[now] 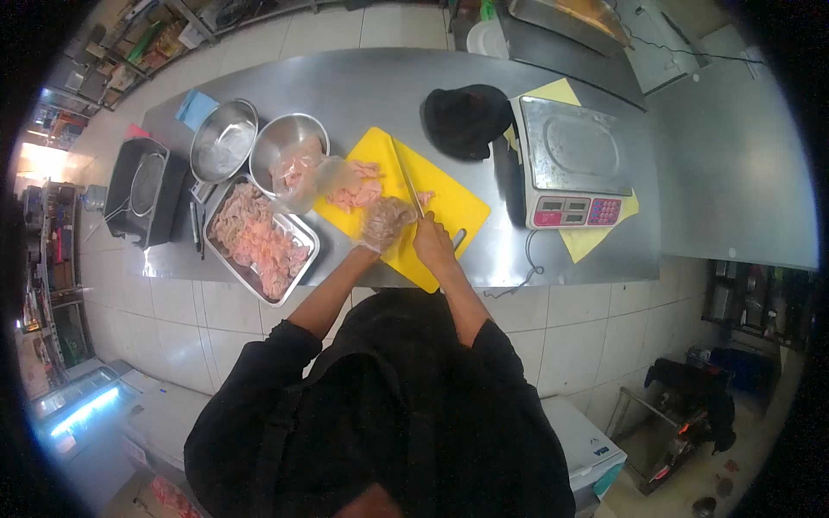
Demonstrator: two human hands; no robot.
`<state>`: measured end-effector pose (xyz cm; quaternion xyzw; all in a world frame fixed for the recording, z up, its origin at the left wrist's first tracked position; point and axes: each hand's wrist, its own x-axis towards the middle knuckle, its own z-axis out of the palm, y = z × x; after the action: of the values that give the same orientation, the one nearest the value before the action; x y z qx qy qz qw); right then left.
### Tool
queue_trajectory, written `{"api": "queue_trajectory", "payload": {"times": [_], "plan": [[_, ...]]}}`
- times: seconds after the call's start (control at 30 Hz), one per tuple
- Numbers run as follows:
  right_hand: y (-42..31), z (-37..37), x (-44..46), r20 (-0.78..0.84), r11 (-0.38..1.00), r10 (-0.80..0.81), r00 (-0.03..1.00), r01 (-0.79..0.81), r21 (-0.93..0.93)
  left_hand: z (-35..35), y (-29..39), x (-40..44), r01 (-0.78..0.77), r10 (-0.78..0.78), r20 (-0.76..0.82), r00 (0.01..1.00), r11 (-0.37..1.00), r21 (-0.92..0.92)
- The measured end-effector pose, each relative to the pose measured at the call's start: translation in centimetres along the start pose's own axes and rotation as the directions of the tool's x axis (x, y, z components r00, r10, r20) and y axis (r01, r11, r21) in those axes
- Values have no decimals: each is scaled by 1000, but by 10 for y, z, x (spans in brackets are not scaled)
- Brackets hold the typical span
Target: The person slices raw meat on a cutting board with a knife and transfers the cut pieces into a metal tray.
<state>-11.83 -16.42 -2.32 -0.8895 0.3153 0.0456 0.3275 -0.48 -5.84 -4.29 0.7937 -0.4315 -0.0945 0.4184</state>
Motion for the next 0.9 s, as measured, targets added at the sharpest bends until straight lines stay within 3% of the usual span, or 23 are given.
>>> {"api": "queue_trajectory", "payload": {"times": [0.13,0.2,0.23,0.3,0.43,0.5,0.53,0.57,0.6,0.73,0.77,0.8,0.83,0.9], "plan": [[4,-7,-13,48,1000,6,999,-5,-28,-1,-1,-8,-51,51,5,999,999,19],[7,-13,-29,60,999,17,998,-15,-31,15,-14,-20,-156,187,-89,978,947,283],[8,-18,-38,92,997,54,994,-49,-56,12,-6,-22,-153,186,-95,978,947,281],[10,-26,-55,130,993,91,987,-81,-81,-2,18,-26,-34,16,52,998,932,360],[13,-37,-87,112,982,190,975,-188,-22,13,-5,-40,-119,136,-4,991,880,460],[16,-38,-94,71,974,229,971,-228,-14,25,-14,-39,171,-171,21,985,985,-11],[19,-37,-97,70,970,244,967,-245,-1,20,-8,-38,169,-168,28,985,986,-13],[20,-37,-100,67,965,261,963,-263,14,8,2,-35,185,-188,27,982,917,-354],[21,-38,-102,62,962,270,961,-272,17,-3,14,-30,179,-207,35,978,737,-651],[11,-47,-107,34,967,251,968,-252,44,-17,28,-24,263,-242,141,960,607,-750],[9,-48,-108,40,967,243,969,-245,70,-25,30,-25,214,-160,158,974,876,-431],[5,-50,-109,45,968,239,970,-242,70,-30,32,-26,104,-93,206,974,994,-44],[2,-51,-110,43,960,254,966,-257,108,-27,25,-28,109,-99,204,974,993,-41],[-3,-54,-114,45,951,270,962,-273,141,-12,5,-32,-95,66,190,980,985,147]]}}
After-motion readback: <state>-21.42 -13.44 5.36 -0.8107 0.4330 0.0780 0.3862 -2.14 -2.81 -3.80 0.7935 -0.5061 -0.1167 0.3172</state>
